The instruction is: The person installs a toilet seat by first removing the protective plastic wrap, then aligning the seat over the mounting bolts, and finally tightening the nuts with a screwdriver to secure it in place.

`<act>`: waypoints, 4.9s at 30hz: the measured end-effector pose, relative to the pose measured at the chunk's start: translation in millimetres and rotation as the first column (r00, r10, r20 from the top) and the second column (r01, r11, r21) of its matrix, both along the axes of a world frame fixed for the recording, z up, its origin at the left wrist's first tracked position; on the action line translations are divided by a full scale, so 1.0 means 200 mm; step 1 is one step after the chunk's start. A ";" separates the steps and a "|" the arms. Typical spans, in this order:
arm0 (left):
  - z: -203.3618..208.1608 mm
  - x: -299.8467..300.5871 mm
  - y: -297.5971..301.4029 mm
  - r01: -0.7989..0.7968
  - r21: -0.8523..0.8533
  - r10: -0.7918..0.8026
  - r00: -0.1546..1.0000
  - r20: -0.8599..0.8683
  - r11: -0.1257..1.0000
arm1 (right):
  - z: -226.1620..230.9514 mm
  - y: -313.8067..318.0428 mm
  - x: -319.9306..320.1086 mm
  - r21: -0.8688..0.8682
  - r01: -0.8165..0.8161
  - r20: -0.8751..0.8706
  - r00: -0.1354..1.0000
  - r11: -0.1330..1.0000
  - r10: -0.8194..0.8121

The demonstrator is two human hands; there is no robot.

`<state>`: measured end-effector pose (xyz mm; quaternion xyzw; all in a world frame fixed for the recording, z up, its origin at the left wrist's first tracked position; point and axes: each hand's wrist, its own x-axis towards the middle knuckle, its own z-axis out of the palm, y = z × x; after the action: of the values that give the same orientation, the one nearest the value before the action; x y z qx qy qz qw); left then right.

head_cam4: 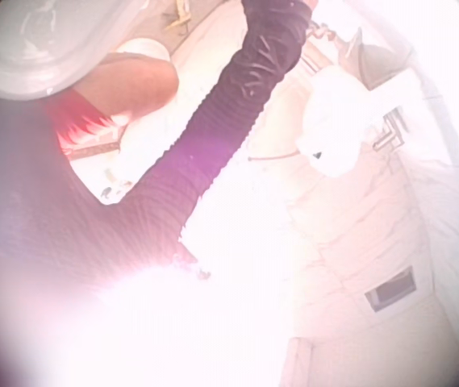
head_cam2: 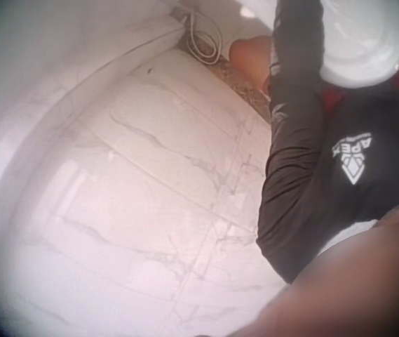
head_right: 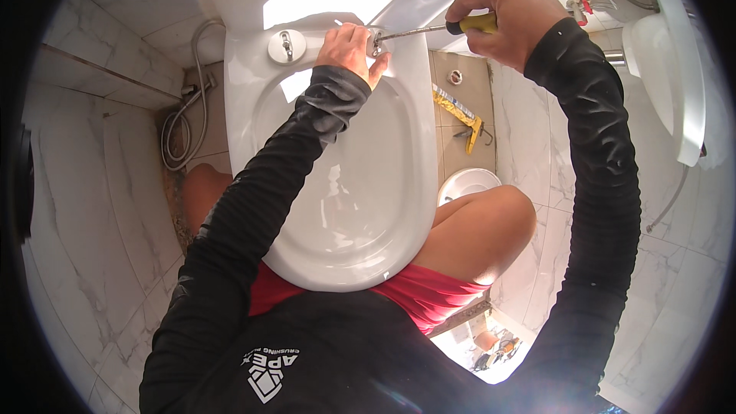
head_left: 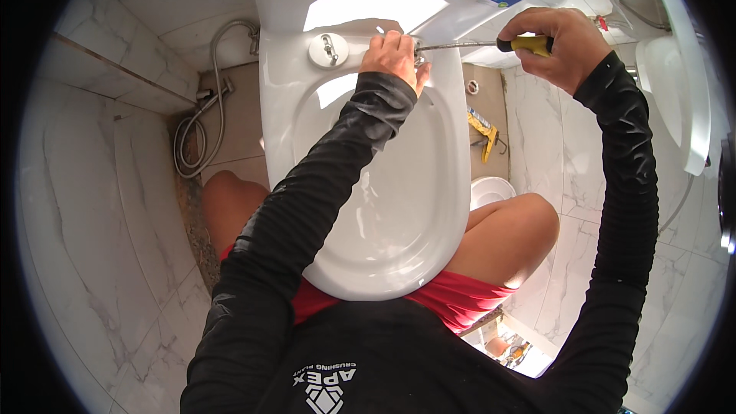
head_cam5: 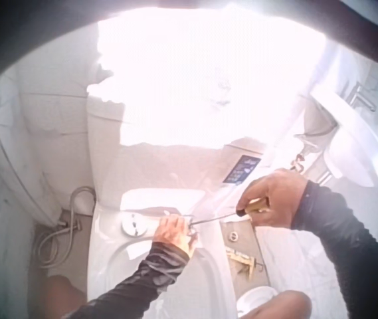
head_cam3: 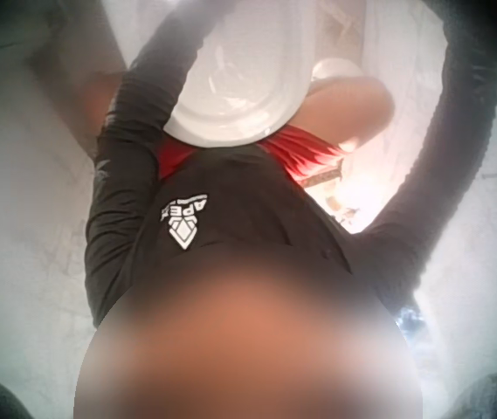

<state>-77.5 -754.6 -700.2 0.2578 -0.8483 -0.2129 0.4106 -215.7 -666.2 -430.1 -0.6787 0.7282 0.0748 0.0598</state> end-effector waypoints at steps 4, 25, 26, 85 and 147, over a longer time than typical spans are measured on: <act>0.00 0.00 0.00 0.001 0.018 -0.001 1.000 0.007 1.000 | 0.01 -0.01 0.00 0.003 0.005 -0.019 1.000 1.000 -0.005; 0.01 0.00 0.02 -0.030 0.114 0.025 0.999 0.038 0.993 | 0.02 -0.05 0.04 0.003 0.015 -0.033 0.999 1.000 -0.015; 0.01 0.00 0.02 -0.030 0.113 0.026 0.999 0.036 0.993 | 0.03 -0.05 0.04 0.014 -0.060 -0.037 0.997 0.998 0.061; 0.05 0.02 0.03 0.005 0.124 -0.014 0.998 0.068 0.992 | -0.27 0.03 0.09 -0.857 0.135 0.242 0.958 0.497 0.156; 0.06 0.01 0.03 0.011 0.104 -0.022 0.994 0.102 0.994 | -0.36 -0.05 0.12 -0.744 0.430 0.597 0.771 0.511 0.220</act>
<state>-75.7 -749.1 -687.2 0.2824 -0.8584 -0.2463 0.3504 -191.0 -676.9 -502.5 -0.5518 0.6462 -0.5258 -0.0381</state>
